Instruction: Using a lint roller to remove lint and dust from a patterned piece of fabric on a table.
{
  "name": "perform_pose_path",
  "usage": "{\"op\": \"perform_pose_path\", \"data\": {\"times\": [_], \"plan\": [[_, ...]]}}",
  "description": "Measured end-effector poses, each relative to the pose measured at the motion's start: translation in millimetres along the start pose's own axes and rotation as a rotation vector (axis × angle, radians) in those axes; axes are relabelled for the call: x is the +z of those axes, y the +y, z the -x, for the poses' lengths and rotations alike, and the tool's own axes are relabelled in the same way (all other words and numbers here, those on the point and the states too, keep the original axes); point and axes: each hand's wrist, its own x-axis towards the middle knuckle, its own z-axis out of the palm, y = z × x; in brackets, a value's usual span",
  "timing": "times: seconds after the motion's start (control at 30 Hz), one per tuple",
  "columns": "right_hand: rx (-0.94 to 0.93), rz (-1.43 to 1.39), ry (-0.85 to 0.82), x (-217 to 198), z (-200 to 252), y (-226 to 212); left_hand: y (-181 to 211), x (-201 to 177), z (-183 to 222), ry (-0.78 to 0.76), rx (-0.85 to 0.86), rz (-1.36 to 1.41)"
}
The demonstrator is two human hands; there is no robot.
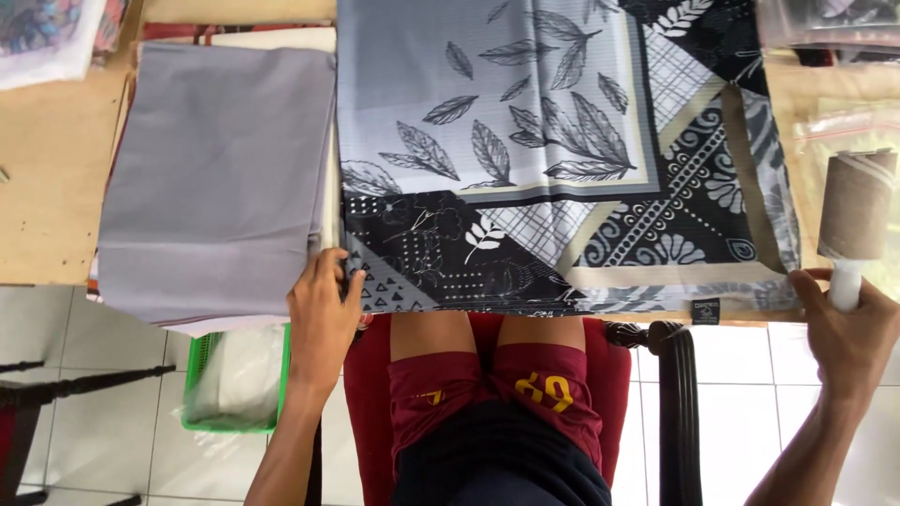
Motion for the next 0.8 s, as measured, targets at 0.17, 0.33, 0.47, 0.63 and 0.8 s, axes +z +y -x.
{"op": "perform_pose_path", "data": {"times": [0.17, 0.33, 0.47, 0.63, 0.8], "plan": [[-0.055, 0.057, 0.018, 7, -2, 16, -4, -4, 2, -0.040, -0.033, 0.048], [-0.068, 0.108, 0.037, 11, -2, 28, -3, -14, 5, -0.015, 0.023, 0.108], [-0.053, 0.131, 0.028, 9, -1, 30, -9, -14, 5, 0.024, 0.073, 0.145], [-0.069, 0.128, -0.012, 6, -4, 31, -15, -14, 1, 0.036, 0.082, 0.122], [-0.012, 0.131, -0.049, 0, -4, 17, -13, -17, 2, 0.044, 0.133, 0.090]]}}
